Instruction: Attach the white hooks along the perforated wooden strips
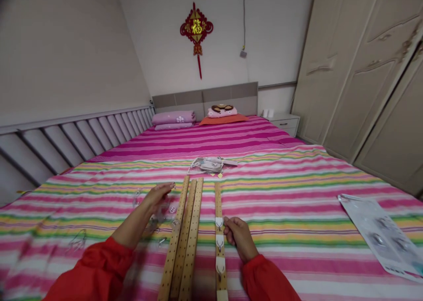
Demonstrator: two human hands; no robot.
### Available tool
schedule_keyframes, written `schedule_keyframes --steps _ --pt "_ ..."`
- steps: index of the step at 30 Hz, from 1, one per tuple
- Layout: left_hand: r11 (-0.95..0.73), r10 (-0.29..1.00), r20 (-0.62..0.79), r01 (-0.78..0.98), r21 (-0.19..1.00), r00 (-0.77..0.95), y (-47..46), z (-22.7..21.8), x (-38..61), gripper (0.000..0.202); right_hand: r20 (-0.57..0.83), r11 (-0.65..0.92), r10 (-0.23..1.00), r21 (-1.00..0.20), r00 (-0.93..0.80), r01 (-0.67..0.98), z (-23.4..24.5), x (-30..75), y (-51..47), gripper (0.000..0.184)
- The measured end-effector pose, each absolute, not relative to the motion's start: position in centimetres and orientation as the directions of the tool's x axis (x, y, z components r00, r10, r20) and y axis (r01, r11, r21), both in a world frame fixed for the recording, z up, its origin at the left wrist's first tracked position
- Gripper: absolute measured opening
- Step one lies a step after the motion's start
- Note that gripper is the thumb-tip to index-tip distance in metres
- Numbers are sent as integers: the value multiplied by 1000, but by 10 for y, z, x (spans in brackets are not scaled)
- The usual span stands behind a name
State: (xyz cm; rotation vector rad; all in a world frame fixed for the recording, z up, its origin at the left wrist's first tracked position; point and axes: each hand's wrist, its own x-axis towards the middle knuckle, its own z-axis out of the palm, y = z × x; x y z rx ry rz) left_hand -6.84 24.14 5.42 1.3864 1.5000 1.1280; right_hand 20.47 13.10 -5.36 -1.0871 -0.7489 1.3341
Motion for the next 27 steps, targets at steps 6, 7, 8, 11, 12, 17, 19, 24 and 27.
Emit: schedule_keyframes --steps 6,7,8,11,12,17,19,24,27 --pt "271 961 -201 -493 827 191 170 67 -31 20 -145 -72 978 -909 148 -411 -53 203 131 41" --pt "311 947 -209 -543 780 242 158 67 -25 19 -142 -67 978 -908 153 -414 -53 203 131 41" --pt "346 935 -216 -582 736 283 147 66 -18 18 -139 -61 977 -908 161 -414 -52 203 132 41" --pt "394 919 -245 -687 611 309 119 62 0 16 -133 -41 972 -909 196 -414 -46 205 130 41" --pt "400 916 -261 -715 573 304 111 61 5 15 -129 -31 969 -910 211 -414 -43 206 129 41" --pt "433 897 -314 -753 495 310 83 52 23 21 -97 -3 970 -922 222 -388 -17 202 101 38" --pt "401 915 -291 -719 568 281 75 49 27 28 -64 -15 991 -927 116 -375 -3 196 83 39" --pt "195 969 -104 -435 879 223 64 48 30 28 -74 -92 996 -897 -59 -432 26 185 46 43" --pt "-69 954 106 -139 988 281 60 53 28 18 -87 -110 993 -906 -73 -408 34 185 35 44"
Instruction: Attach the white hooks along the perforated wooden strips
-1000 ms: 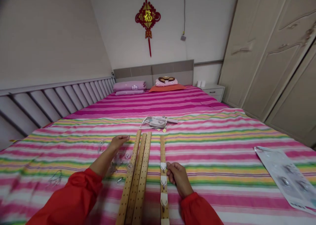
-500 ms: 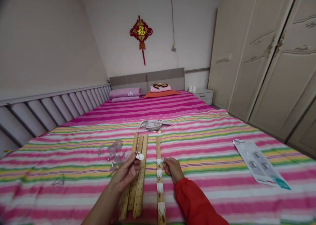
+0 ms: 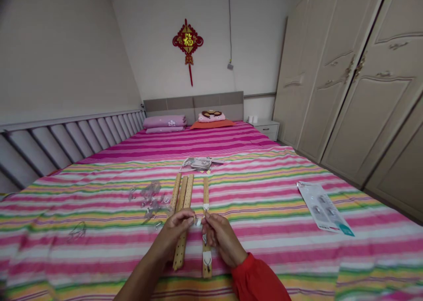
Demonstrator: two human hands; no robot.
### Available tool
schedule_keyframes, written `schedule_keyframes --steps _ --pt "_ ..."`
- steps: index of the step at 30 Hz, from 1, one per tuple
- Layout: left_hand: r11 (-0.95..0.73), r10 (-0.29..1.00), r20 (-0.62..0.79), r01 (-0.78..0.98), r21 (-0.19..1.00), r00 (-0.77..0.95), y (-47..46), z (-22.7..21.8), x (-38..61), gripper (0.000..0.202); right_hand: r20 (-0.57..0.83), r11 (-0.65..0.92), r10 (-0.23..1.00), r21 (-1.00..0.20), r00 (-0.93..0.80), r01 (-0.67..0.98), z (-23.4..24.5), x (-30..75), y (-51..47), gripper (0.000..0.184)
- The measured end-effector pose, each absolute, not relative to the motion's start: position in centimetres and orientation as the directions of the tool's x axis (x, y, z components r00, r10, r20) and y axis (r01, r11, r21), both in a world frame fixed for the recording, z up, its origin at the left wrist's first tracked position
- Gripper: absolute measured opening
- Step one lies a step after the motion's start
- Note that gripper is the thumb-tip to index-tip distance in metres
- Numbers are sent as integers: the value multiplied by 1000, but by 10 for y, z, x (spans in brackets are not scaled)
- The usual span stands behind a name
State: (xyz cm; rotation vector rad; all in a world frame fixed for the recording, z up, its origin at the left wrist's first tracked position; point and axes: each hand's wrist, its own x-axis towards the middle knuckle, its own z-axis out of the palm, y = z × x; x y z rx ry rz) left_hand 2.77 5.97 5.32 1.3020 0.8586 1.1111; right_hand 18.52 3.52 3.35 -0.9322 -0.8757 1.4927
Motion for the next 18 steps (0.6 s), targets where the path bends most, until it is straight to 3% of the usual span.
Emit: schedule_keyframes --steps 3,8,14,18 --pt "-347 893 273 162 924 357 53 61 24 10 -96 -109 994 -925 -55 -365 35 188 30 43" --pt "-656 730 358 448 608 582 37 67 23 18 -74 -78 997 -949 -24 -306 33 190 25 40" --pt "-802 596 306 568 186 742 27 61 32 21 -102 -111 993 -974 -56 -199 28 196 24 33" --pt "-842 537 258 531 97 803 27 61 38 19 -159 -181 978 -968 -136 -175 23 201 24 23"
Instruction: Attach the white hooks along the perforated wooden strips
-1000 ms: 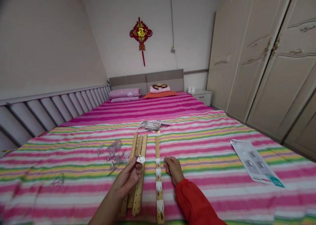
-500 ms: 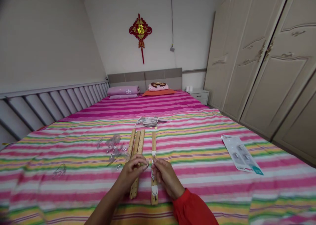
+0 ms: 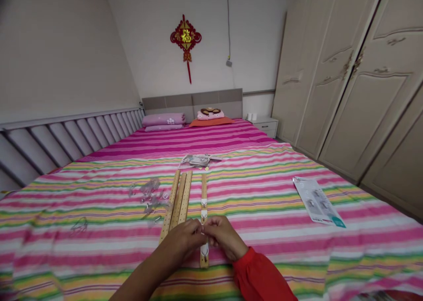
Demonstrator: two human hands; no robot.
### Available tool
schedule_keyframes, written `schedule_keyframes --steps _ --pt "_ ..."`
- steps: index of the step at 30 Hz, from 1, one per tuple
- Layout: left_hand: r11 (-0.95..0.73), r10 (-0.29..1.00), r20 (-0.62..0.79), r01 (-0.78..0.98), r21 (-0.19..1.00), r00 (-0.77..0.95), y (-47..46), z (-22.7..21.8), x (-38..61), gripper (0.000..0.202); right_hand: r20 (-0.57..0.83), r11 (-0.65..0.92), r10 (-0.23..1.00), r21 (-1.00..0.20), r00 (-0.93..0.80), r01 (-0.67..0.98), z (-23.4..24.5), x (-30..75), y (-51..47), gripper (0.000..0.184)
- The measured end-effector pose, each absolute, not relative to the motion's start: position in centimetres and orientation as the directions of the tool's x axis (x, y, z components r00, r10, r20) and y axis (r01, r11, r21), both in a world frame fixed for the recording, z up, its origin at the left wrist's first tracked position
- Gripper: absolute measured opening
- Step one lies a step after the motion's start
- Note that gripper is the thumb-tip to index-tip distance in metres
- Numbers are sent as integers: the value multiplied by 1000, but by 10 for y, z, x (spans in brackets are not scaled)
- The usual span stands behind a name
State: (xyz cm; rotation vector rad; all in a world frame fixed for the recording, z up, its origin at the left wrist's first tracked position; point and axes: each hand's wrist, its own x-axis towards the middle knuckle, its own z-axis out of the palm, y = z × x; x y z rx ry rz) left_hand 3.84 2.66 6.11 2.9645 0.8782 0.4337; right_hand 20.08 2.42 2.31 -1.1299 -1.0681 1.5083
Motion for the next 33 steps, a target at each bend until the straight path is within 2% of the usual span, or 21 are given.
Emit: schedule_keyframes --steps 3,6,8,10,12,14,17,21,23,33 --pt "-833 553 201 538 130 808 28 61 42 20 -152 -181 976 -963 -154 -200 18 203 25 16" --pt "-813 577 170 540 219 799 30 58 45 21 -141 -173 978 -961 -153 -216 13 204 28 12" --pt "-803 579 191 513 303 793 32 57 46 21 -147 -174 981 -958 -127 -228 12 206 31 13" --pt "-761 607 238 468 450 758 35 56 46 18 -153 -168 985 -949 -76 -267 12 209 35 16" --pt "-640 710 293 412 649 640 42 53 47 18 -159 -152 987 -933 -4 -327 13 212 40 20" --pt "-440 857 285 322 838 429 52 47 48 18 -168 -134 984 -915 58 -381 14 215 46 24" --pt "-145 975 120 128 981 185 71 33 53 20 -172 -117 981 -896 91 -428 13 217 56 26" --pt "142 968 -138 -6 990 208 94 20 63 28 -171 -121 983 -884 72 -451 11 214 72 24" --pt "227 954 -211 -52 973 212 105 20 69 28 -171 -126 984 -881 57 -455 9 213 82 23" --pt "297 952 -296 0 955 83 169 24 80 9 -183 -124 978 -901 104 -417 -2 213 145 11"
